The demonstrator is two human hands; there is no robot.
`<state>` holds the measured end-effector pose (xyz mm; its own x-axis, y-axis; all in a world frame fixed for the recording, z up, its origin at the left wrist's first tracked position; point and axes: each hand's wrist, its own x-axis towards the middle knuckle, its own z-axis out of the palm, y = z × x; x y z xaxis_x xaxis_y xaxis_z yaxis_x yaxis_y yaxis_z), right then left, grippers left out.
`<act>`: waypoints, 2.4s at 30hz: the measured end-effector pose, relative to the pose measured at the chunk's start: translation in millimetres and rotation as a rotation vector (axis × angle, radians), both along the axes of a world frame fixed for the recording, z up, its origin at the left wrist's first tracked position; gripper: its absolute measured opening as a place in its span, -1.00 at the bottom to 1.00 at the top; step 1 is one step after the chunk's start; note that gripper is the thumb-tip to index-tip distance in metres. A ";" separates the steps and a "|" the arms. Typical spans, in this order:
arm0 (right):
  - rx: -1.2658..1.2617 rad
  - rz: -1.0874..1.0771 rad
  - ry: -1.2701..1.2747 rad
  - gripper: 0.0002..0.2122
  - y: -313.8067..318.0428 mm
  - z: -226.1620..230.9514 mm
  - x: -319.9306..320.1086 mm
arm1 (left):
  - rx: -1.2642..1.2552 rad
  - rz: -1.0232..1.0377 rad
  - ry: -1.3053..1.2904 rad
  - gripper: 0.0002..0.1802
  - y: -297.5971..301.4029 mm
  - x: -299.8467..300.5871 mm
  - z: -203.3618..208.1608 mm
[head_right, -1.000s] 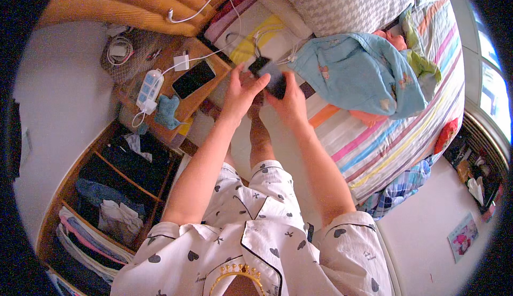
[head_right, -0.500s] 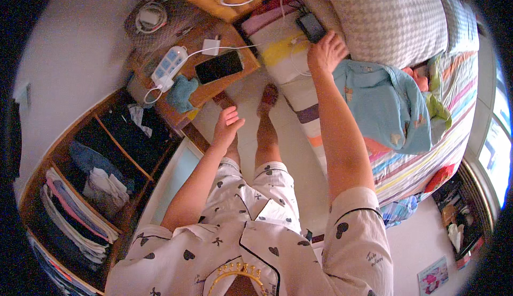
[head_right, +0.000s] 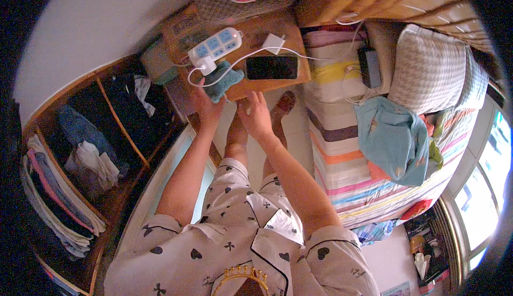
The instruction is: The person wipes down a nightstand, a wall switch, and a wooden bed headboard with a cloth. Afterwards, the person rinses and wrings out the cloth in a basin of water.
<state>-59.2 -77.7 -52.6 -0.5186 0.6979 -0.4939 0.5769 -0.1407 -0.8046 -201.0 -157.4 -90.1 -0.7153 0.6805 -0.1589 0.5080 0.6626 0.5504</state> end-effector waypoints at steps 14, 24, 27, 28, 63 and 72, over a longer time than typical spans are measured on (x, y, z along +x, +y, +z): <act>-0.698 -0.641 0.322 -0.43 -22.4 -21.9 -69.1 | 0.170 0.023 -0.725 -0.68 -15.9 7.7 20.6; -0.732 -0.923 0.412 -0.65 -14.2 -26.4 -51.9 | 0.218 0.004 -0.174 -0.26 -1.6 -67.8 -0.6; -0.577 -0.915 0.374 -0.65 -6.6 -24.5 -50.8 | 0.214 -0.112 -0.041 -0.04 23.0 -83.2 -12.0; -0.489 -0.902 0.379 -0.66 -3.6 -21.6 -52.5 | 0.203 -0.150 -0.019 0.02 29.5 -86.7 -15.7; 0.467 0.085 -0.083 -0.48 86.8 -36.0 -65.8 | 0.243 -0.216 -0.065 -0.16 48.0 -104.3 -43.3; 0.489 0.041 -0.069 -0.48 60.2 -34.7 -82.9 | 0.389 -0.035 -0.238 -0.14 4.8 -151.8 -13.8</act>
<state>-142.1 -17.5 -87.2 -0.5280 0.8363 -0.1480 0.6285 0.2676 -0.7303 -352.8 -152.5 -103.9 -0.6657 0.7449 -0.0437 0.3555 0.3681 0.8591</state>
